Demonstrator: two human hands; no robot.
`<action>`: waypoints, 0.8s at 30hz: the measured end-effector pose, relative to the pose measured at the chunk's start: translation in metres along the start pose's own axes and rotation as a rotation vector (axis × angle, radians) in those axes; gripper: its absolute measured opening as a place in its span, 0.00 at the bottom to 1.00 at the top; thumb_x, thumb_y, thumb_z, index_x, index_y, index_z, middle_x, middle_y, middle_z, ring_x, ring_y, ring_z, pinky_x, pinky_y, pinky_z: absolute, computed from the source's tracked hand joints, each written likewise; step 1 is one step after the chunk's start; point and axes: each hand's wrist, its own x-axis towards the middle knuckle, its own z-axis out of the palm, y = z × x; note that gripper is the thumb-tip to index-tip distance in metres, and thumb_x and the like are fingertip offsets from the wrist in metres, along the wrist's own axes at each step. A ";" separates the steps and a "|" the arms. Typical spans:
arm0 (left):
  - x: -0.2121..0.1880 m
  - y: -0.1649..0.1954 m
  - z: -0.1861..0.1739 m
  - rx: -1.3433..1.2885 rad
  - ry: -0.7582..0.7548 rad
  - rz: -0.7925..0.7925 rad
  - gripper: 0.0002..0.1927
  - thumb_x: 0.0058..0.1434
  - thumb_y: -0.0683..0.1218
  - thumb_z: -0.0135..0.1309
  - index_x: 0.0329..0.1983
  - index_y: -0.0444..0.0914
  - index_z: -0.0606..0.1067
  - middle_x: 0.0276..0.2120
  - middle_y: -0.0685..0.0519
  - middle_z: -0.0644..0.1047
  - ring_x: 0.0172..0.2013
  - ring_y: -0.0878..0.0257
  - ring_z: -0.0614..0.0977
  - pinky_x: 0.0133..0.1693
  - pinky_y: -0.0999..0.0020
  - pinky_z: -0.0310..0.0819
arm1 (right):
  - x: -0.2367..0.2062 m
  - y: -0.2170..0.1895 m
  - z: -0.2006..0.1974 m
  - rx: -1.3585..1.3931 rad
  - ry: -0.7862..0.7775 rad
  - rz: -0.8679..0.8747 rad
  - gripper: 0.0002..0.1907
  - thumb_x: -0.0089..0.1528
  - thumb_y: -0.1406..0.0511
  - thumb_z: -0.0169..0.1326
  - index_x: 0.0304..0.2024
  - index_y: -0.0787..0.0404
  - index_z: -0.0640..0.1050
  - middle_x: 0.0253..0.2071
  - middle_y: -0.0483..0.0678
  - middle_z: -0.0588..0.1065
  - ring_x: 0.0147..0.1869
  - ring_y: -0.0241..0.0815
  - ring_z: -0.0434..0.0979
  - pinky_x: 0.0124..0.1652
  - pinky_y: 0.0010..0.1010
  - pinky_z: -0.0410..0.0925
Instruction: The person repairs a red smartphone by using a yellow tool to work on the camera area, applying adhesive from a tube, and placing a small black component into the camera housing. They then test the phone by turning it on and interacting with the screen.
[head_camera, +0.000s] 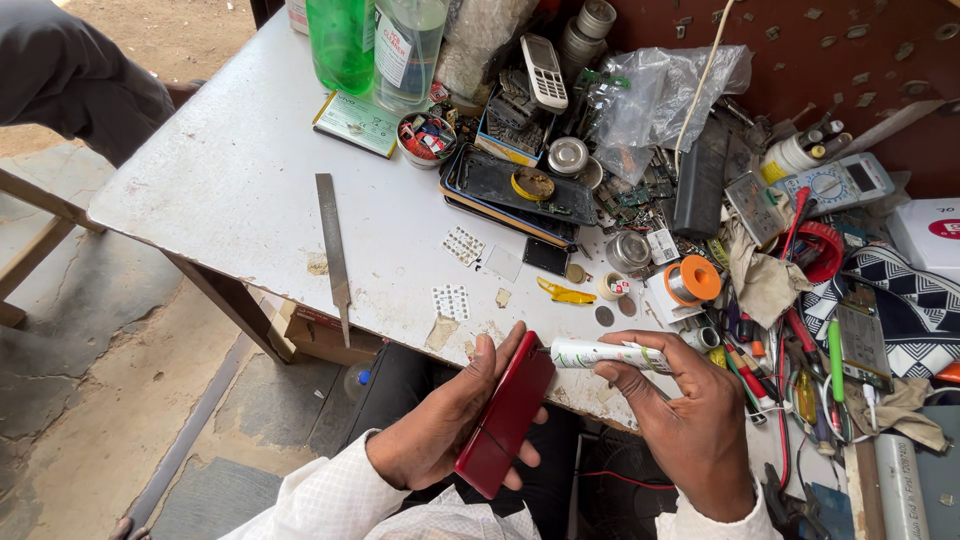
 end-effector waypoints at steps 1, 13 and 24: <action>-0.001 0.000 -0.001 0.001 -0.002 0.006 0.46 0.62 0.78 0.26 0.82 0.63 0.38 0.51 0.45 0.71 0.35 0.61 0.83 0.35 0.63 0.84 | 0.001 0.000 0.000 0.002 -0.014 0.032 0.15 0.56 0.60 0.64 0.44 0.59 0.83 0.35 0.48 0.85 0.35 0.36 0.86 0.34 0.29 0.74; 0.000 -0.001 -0.005 0.000 0.014 0.003 0.47 0.61 0.78 0.26 0.81 0.60 0.36 0.49 0.44 0.72 0.35 0.61 0.84 0.32 0.66 0.85 | 0.002 0.006 -0.001 0.026 -0.023 -0.043 0.15 0.57 0.61 0.63 0.44 0.60 0.82 0.36 0.49 0.85 0.38 0.36 0.85 0.35 0.27 0.75; 0.003 -0.003 -0.005 0.008 0.019 0.004 0.47 0.61 0.78 0.25 0.81 0.61 0.35 0.50 0.43 0.71 0.35 0.61 0.84 0.32 0.65 0.85 | 0.003 0.004 -0.001 0.050 -0.038 -0.018 0.14 0.57 0.62 0.64 0.44 0.60 0.83 0.36 0.48 0.85 0.38 0.35 0.85 0.37 0.27 0.74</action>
